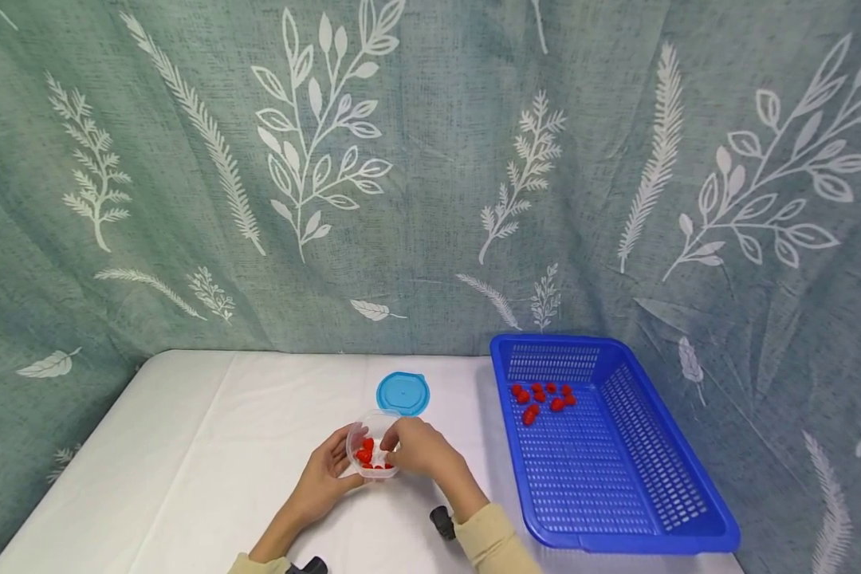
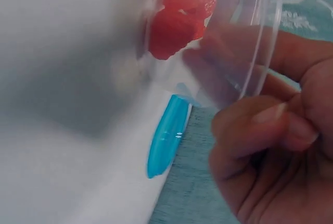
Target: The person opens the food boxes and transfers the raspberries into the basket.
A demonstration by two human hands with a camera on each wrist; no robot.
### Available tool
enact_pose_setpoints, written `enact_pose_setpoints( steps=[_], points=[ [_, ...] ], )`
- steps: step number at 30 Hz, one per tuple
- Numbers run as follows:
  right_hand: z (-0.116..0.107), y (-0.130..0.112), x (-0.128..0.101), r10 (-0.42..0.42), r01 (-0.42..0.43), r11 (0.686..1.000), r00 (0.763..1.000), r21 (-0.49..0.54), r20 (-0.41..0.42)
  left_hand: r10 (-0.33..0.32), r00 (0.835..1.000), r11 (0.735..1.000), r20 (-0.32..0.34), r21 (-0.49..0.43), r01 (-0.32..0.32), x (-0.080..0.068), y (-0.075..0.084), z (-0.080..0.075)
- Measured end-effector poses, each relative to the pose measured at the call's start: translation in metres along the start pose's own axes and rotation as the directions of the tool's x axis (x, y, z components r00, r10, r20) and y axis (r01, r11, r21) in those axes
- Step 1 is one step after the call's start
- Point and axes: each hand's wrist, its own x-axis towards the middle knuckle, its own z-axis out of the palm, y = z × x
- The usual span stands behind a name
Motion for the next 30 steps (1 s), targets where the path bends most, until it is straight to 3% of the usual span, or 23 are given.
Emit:
enact_pose_setpoints(
  steps=[6, 15, 21, 30],
  points=[
    [-0.005, -0.016, -0.001, 0.074, -0.069, 0.976, 0.997, -0.207, 0.016, 0.0, 1.0, 1.0, -0.008, 0.004, 0.0, 0.0, 0.001, 0.0],
    [-0.009, -0.024, 0.002, 0.117, -0.091, 0.95, 0.991, -0.299, 0.071, 0.025, 1.0, 1.0, 0.002, -0.005, -0.025, 0.001, 0.0, 0.001],
    [-0.008, -0.019, 0.003, 0.116, -0.091, 0.961, 0.99, -0.26, 0.082, 0.018, 1.0, 1.0, 0.004, 0.012, -0.018, 0.001, 0.002, 0.001],
    [-0.004, -0.005, 0.003, -0.006, 0.008, 0.999, 0.998, -0.032, 0.058, -0.003, 1.0, 1.0, -0.01, 0.029, 0.003, 0.0, 0.004, -0.001]
  ],
)
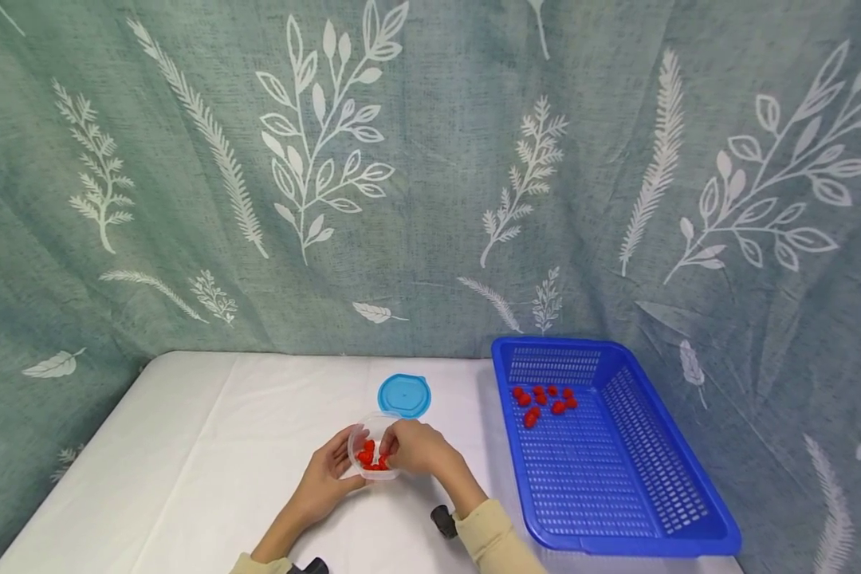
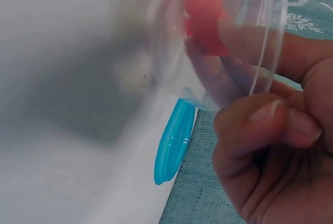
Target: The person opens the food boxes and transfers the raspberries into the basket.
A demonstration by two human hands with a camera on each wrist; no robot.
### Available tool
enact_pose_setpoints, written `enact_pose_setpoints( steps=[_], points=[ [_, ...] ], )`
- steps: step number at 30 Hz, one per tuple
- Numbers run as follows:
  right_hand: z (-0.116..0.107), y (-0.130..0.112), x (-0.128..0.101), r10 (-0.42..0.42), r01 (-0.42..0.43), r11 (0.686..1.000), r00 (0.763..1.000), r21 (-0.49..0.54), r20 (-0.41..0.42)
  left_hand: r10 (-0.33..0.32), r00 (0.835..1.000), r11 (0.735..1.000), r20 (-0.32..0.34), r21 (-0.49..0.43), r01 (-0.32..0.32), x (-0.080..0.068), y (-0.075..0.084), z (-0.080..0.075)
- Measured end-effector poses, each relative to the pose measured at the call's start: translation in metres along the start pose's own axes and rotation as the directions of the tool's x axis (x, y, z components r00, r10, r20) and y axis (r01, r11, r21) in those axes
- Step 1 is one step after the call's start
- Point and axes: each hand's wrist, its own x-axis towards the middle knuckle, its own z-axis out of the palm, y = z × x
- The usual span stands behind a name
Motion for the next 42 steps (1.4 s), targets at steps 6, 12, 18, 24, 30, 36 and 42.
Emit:
enact_pose_setpoints(
  steps=[6, 12, 18, 24, 30, 36, 42],
  points=[
    [0.005, 0.008, -0.001, -0.066, 0.066, 0.998, 0.998, 0.009, -0.018, -0.006, 1.0, 1.0, -0.002, 0.009, 0.006, -0.002, -0.001, -0.001],
    [0.008, 0.016, -0.003, -0.156, 0.155, 0.988, 0.982, -0.018, -0.102, -0.004, 1.0, 1.0, -0.009, 0.006, 0.004, 0.0, -0.001, -0.001],
    [0.01, 0.019, -0.007, -0.163, 0.17, 0.985, 0.971, 0.025, -0.175, 0.014, 1.0, 1.0, 0.002, 0.022, -0.014, 0.001, -0.001, 0.0],
    [0.012, 0.021, -0.013, -0.155, 0.18, 0.979, 0.962, 0.093, -0.225, 0.0, 1.0, 1.0, 0.008, 0.012, 0.0, 0.0, 0.0, 0.001],
    [0.015, 0.021, -0.017, -0.124, 0.176, 0.969, 0.954, 0.175, -0.272, -0.014, 1.0, 1.0, -0.001, 0.023, 0.014, 0.001, 0.0, 0.001],
    [0.013, 0.014, -0.026, -0.071, 0.203, 0.896, 0.943, 0.395, -0.324, -0.002, 1.0, 1.0, -0.007, 0.021, 0.003, 0.001, 0.0, 0.001],
    [0.006, 0.001, -0.045, -0.043, 0.207, 0.824, 0.951, 0.527, -0.306, -0.004, 1.0, 1.0, -0.007, 0.03, 0.004, 0.001, -0.003, 0.001]
  ],
)
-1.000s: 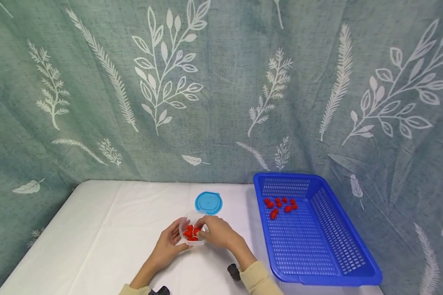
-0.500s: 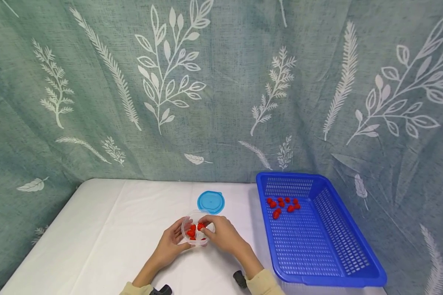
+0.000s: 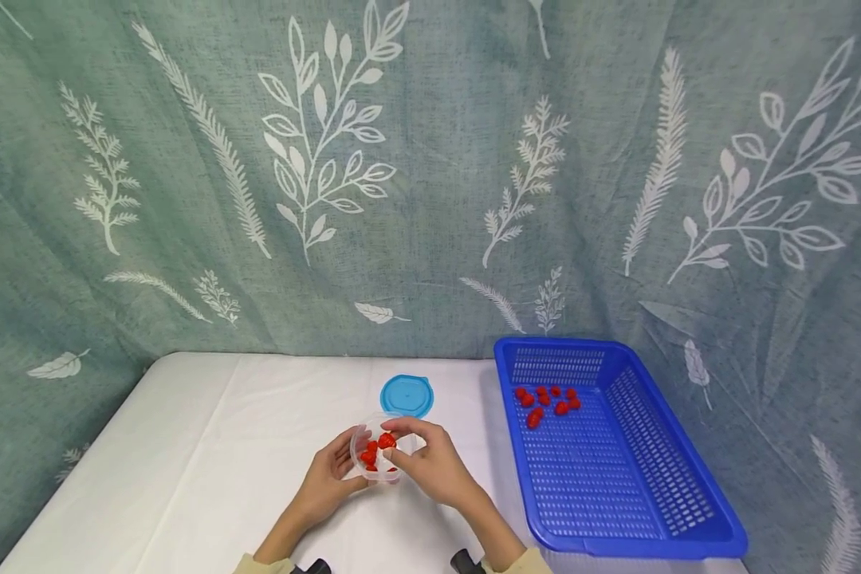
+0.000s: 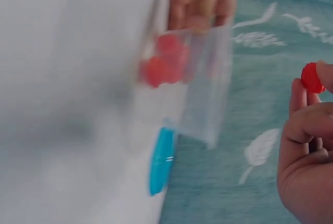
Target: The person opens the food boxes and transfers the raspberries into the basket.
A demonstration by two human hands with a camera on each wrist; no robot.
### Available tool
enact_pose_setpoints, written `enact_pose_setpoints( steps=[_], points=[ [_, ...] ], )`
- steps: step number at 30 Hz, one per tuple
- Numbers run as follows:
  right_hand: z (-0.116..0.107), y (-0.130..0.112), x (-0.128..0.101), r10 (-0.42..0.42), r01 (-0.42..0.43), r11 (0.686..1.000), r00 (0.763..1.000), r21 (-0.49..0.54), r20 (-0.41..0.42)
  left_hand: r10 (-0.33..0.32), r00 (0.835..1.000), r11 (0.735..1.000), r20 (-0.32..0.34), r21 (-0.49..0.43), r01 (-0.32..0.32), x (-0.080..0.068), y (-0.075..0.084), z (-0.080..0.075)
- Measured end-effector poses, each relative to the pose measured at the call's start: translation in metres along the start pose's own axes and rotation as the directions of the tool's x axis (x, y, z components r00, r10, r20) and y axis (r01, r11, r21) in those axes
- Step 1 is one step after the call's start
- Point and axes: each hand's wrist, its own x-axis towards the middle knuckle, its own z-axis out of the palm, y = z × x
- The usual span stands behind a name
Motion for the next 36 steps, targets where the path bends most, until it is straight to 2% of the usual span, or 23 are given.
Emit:
enact_pose_setpoints(
  steps=[5, 8, 13, 18, 22, 27, 32, 36],
  points=[
    [-0.006, -0.029, -0.015, 0.014, -0.016, 0.998, 0.999, 0.064, 0.038, -0.017, 1.0, 1.0, -0.004, 0.011, 0.017, 0.0, 0.0, 0.001],
    [-0.013, -0.045, -0.023, -0.011, 0.006, 0.996, 0.999, 0.093, 0.048, -0.025, 1.0, 1.0, 0.0, -0.002, 0.025, -0.001, -0.001, 0.002],
    [-0.029, -0.061, -0.03, -0.108, 0.11, 0.991, 0.994, 0.078, -0.027, -0.031, 1.0, 1.0, -0.005, -0.003, 0.031, -0.002, -0.001, 0.005],
    [-0.053, -0.065, -0.033, -0.196, 0.2, 0.979, 0.974, 0.033, -0.111, -0.037, 0.999, 0.999, -0.012, -0.001, 0.037, -0.003, -0.001, 0.004],
    [-0.081, -0.062, -0.031, -0.224, 0.229, 0.973, 0.962, 0.014, -0.155, -0.025, 1.0, 1.0, -0.01, -0.001, 0.025, -0.003, 0.0, 0.003],
    [-0.121, -0.05, -0.027, -0.236, 0.239, 0.971, 0.958, -0.001, -0.161, -0.026, 1.0, 1.0, -0.002, -0.008, 0.026, -0.002, 0.002, 0.002],
    [-0.16, -0.029, -0.018, -0.206, 0.198, 0.978, 0.962, -0.062, -0.178, -0.015, 1.0, 1.0, 0.003, -0.007, 0.015, -0.002, 0.002, 0.001],
    [-0.187, -0.006, -0.01, -0.147, 0.127, 0.986, 0.966, -0.107, -0.211, 0.001, 1.0, 1.0, -0.001, -0.001, -0.001, -0.002, 0.0, 0.001]
  ],
)
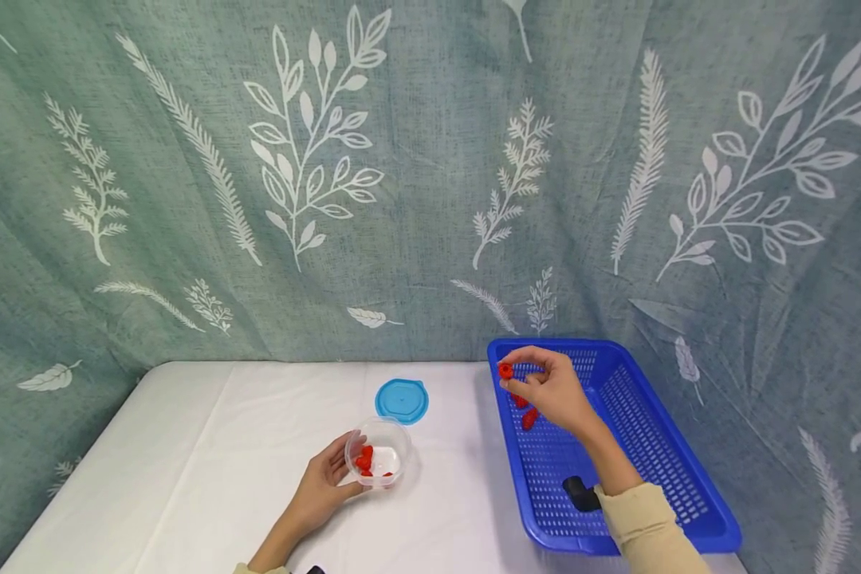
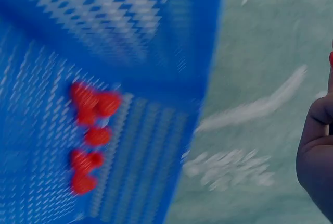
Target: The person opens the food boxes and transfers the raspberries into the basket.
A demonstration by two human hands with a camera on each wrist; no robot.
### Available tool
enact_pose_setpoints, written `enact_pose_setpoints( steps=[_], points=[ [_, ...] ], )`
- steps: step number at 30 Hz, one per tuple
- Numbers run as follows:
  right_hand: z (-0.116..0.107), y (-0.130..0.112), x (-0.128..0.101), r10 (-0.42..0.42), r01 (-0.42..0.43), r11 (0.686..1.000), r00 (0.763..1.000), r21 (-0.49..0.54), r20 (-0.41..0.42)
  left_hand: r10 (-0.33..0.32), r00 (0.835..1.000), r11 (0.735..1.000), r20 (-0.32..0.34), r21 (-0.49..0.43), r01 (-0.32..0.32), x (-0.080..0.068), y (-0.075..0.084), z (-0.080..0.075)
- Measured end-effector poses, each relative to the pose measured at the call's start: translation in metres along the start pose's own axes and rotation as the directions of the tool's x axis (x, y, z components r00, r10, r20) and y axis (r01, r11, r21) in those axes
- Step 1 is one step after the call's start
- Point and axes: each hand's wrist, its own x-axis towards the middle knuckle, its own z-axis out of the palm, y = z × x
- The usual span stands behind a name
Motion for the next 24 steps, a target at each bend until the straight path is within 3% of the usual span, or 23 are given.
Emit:
enact_pose_setpoints(
  steps=[7, 14, 19, 24],
  points=[
    [-0.025, 0.041, 0.007, 0.14, -0.149, 0.981, 0.987, -0.125, -0.077, -0.01, 1.0, 1.0, 0.004, -0.006, 0.01, 0.0, 0.001, 0.001],
    [-0.037, 0.076, 0.008, 0.149, -0.159, 0.968, 0.987, -0.192, -0.065, -0.009, 1.0, 1.0, 0.009, -0.003, 0.009, -0.002, 0.003, -0.001],
    [-0.047, 0.095, 0.006, 0.159, -0.146, 0.966, 0.986, -0.215, 0.048, -0.029, 1.0, 1.0, 0.004, 0.005, 0.029, -0.002, 0.003, -0.001],
    [-0.055, 0.117, 0.0, 0.222, -0.184, 0.964, 0.954, -0.19, 0.202, -0.033, 0.999, 0.999, 0.003, -0.012, 0.033, 0.0, 0.003, -0.001]
  ],
)
